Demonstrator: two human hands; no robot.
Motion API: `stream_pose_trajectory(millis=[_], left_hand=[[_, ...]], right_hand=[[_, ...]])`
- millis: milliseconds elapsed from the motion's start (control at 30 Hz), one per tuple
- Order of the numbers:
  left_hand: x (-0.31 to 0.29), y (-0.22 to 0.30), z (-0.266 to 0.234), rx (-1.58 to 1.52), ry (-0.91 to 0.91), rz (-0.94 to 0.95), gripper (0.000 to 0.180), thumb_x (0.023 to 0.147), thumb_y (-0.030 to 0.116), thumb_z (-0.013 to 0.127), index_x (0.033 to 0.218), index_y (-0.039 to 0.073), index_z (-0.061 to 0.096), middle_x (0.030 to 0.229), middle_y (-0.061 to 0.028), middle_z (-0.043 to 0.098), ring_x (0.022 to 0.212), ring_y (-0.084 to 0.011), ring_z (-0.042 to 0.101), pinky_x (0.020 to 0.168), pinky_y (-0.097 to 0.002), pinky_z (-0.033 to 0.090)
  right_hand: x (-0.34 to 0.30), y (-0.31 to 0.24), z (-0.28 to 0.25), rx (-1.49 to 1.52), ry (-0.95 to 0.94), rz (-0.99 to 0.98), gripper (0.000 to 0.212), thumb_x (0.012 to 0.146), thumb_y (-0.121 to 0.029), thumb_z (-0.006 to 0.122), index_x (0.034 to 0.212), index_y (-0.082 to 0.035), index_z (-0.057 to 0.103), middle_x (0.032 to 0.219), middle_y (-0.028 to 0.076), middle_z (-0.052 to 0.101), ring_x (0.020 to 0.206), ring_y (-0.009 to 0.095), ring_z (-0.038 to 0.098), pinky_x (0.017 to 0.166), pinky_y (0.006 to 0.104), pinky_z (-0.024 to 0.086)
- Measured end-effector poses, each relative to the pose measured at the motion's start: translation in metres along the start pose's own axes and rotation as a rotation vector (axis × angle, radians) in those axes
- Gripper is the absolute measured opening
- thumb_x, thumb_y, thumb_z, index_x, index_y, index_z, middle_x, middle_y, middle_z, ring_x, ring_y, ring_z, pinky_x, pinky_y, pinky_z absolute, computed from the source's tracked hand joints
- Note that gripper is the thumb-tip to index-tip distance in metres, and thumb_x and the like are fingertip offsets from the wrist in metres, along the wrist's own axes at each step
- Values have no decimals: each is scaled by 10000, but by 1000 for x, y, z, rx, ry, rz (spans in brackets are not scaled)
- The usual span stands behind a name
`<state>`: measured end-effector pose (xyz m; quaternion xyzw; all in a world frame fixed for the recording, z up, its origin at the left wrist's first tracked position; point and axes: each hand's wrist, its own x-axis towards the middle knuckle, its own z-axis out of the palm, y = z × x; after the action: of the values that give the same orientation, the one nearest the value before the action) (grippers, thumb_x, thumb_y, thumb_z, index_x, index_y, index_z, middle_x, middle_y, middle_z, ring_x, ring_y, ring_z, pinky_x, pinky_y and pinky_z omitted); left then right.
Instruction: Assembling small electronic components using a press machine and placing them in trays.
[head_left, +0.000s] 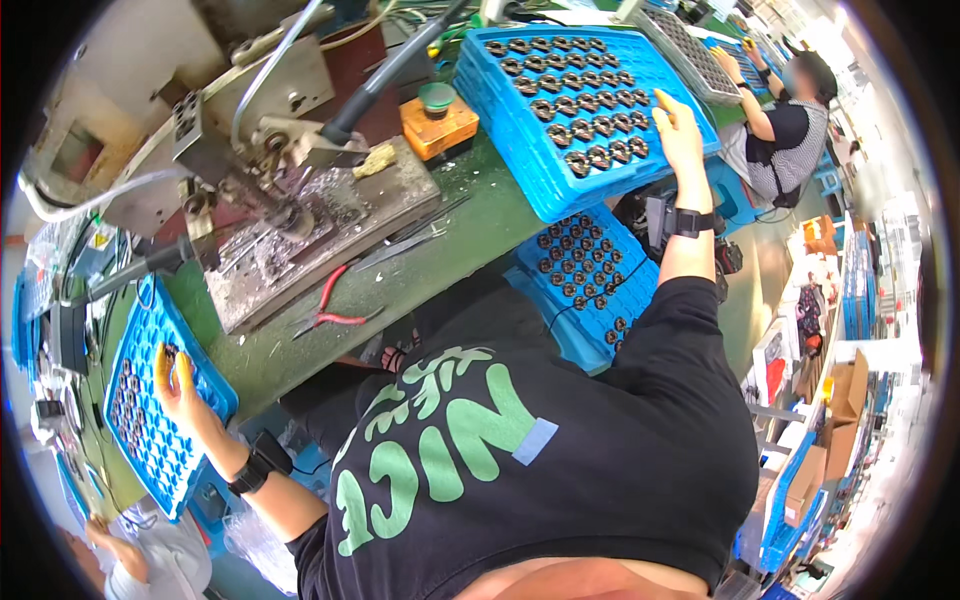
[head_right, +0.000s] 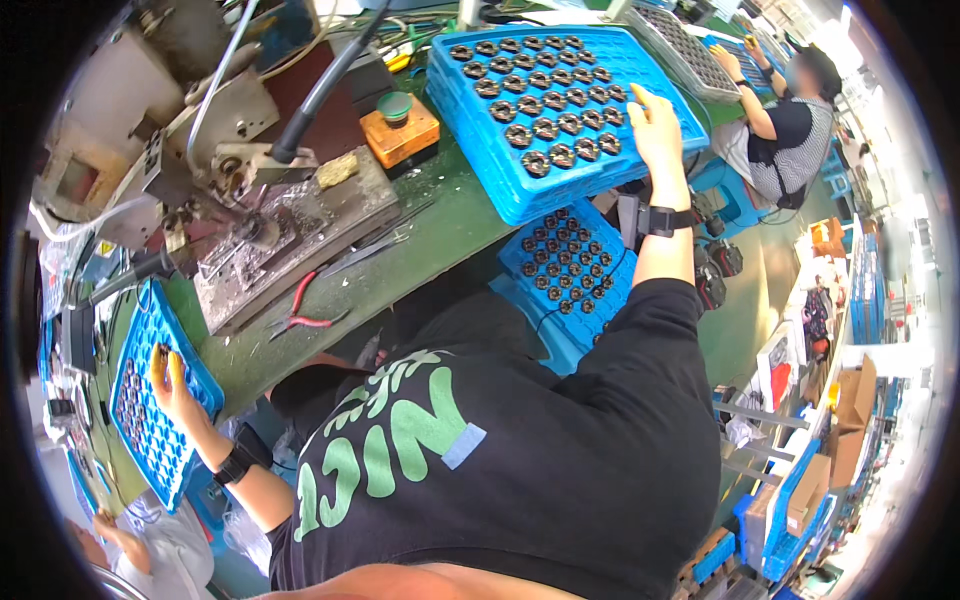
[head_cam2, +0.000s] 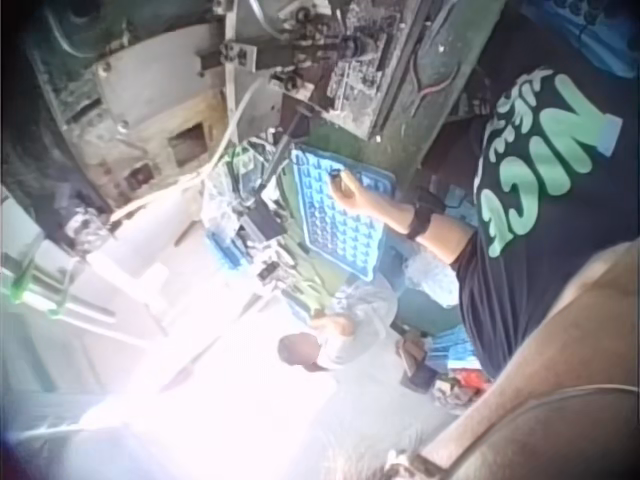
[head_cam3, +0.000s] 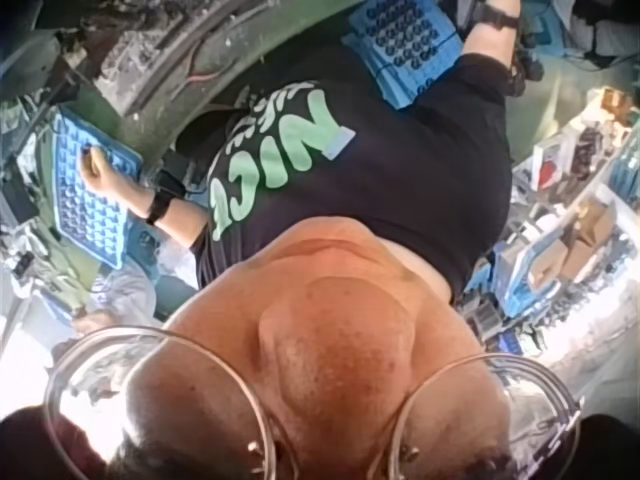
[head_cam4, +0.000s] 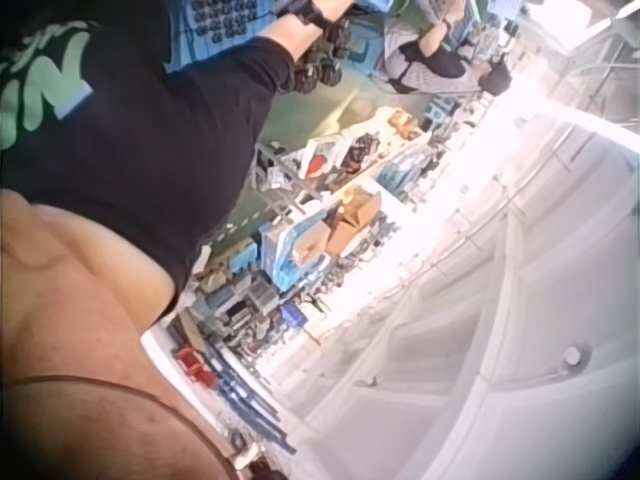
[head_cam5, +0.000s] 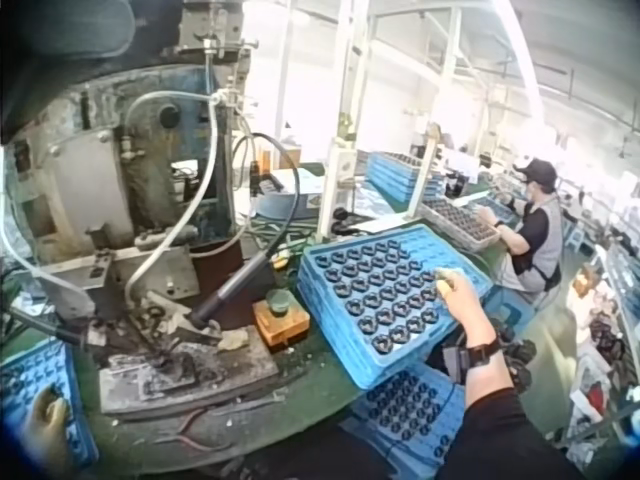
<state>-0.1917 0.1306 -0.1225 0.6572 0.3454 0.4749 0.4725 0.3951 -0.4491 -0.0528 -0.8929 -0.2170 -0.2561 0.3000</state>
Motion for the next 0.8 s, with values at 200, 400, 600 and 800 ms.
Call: stream_pose_trajectory(millis=[200,400,600,800], left_hand=[[-11,22,14,51,61,7,374,894,58,678,1254,5,593,1159,-71,640,1008,-126,607,862,-252,489],[-14,30,26,124,69,22,413,828,28,745,1221,13,617,1101,-65,659,925,-114,628,826,-238,497],[-19,36,34,110,71,64,395,795,71,793,1150,9,633,981,-55,673,818,-93,622,748,-220,502],[-20,47,42,195,71,72,385,785,83,806,1124,6,638,943,-51,676,775,-83,614,716,-217,506]], right_hand=[[-4,-59,-26,191,73,9,381,935,-179,622,1268,3,595,1217,136,639,1102,203,602,961,316,455],[-92,-237,8,424,-155,-422,220,832,-44,661,1051,-34,686,1000,99,684,961,206,636,856,340,501],[-129,-345,64,804,-480,-338,335,816,-59,722,1144,-41,657,1008,88,666,926,180,640,830,286,489],[-118,-378,105,966,-453,-299,389,797,-156,767,1159,-59,664,1028,42,670,898,144,614,787,272,457]])
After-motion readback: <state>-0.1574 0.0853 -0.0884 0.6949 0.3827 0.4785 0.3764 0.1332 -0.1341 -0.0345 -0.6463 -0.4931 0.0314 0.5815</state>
